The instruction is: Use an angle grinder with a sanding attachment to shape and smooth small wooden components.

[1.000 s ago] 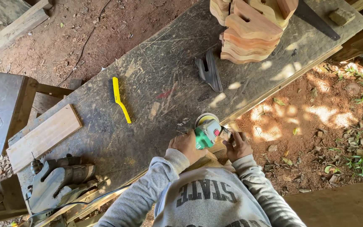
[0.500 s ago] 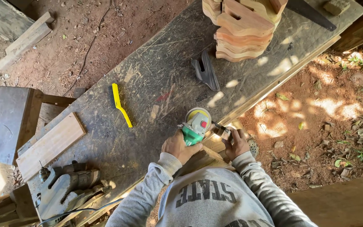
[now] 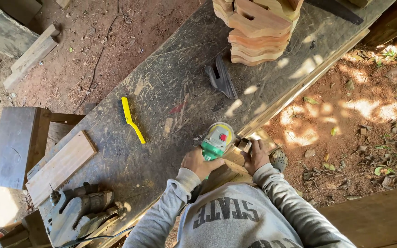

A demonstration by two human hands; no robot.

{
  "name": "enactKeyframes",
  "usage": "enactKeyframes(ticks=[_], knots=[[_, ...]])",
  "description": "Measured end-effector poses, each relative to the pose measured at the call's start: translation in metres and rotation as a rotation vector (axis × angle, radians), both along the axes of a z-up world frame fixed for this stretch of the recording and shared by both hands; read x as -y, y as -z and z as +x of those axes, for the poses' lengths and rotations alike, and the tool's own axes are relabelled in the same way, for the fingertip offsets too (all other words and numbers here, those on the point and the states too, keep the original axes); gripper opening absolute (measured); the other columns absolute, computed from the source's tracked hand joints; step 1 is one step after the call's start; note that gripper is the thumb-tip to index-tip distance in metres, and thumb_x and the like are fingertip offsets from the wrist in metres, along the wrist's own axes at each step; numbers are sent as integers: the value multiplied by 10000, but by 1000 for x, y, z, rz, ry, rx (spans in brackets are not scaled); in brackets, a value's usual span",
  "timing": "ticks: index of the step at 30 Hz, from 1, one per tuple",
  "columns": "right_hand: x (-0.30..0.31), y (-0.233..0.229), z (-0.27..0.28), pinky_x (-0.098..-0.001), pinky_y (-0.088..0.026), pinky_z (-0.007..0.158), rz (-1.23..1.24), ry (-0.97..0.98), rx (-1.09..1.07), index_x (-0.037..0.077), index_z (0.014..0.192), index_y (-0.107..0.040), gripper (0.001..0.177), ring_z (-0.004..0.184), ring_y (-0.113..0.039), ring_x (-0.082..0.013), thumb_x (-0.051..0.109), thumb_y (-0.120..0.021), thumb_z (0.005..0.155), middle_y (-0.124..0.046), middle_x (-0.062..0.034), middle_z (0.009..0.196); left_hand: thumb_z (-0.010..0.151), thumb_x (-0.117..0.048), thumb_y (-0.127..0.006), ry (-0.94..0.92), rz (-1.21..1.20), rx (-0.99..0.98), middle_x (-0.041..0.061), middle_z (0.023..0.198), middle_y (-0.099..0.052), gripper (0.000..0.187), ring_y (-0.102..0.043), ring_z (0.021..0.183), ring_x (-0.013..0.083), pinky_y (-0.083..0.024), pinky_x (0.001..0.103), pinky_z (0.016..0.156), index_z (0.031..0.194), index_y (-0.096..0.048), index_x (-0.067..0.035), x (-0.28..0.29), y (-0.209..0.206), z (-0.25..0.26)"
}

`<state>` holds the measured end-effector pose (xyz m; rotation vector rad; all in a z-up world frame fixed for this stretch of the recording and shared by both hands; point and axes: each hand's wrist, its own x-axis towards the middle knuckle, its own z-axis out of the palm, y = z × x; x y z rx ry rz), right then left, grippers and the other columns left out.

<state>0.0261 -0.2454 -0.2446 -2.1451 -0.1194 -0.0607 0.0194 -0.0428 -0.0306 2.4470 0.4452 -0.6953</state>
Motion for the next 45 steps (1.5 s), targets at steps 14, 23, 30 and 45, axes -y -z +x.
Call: enactKeyframes(ticks=[14,23,30,45], knots=[[6,7,-1,-560,-573,676,-129,-33,16,138,1299,-497,563,809,-658,-467,300,-776,838,-480,-106,992,740,-611,-675,182,170,-16,170,1011,-743,655,-728,1017,348,-566,521,865,1101,-499,-95,7,6,3],[9,21,-1,-593,-589,613,-319,-45,60,153,1370,-414,644,821,-636,-465,352,-742,853,-470,-127,1044,825,-514,-685,357,292,70,201,1016,-665,669,-722,920,420,-585,525,769,1195,-463,-3,11,17,-5],[10,21,-2,-627,-582,604,-343,-52,64,169,1412,-381,711,844,-628,-493,350,-749,831,-474,-138,1079,803,-492,-705,288,276,135,189,1004,-675,650,-726,913,423,-576,535,776,1190,-483,-18,3,-3,-3],[12,13,-2,-604,-604,721,-361,-69,-38,170,1392,-433,677,966,-633,-467,339,-740,813,-495,-124,1088,772,-493,-732,281,283,184,187,990,-686,718,-736,860,428,-576,539,747,1215,-502,23,-4,0,1]])
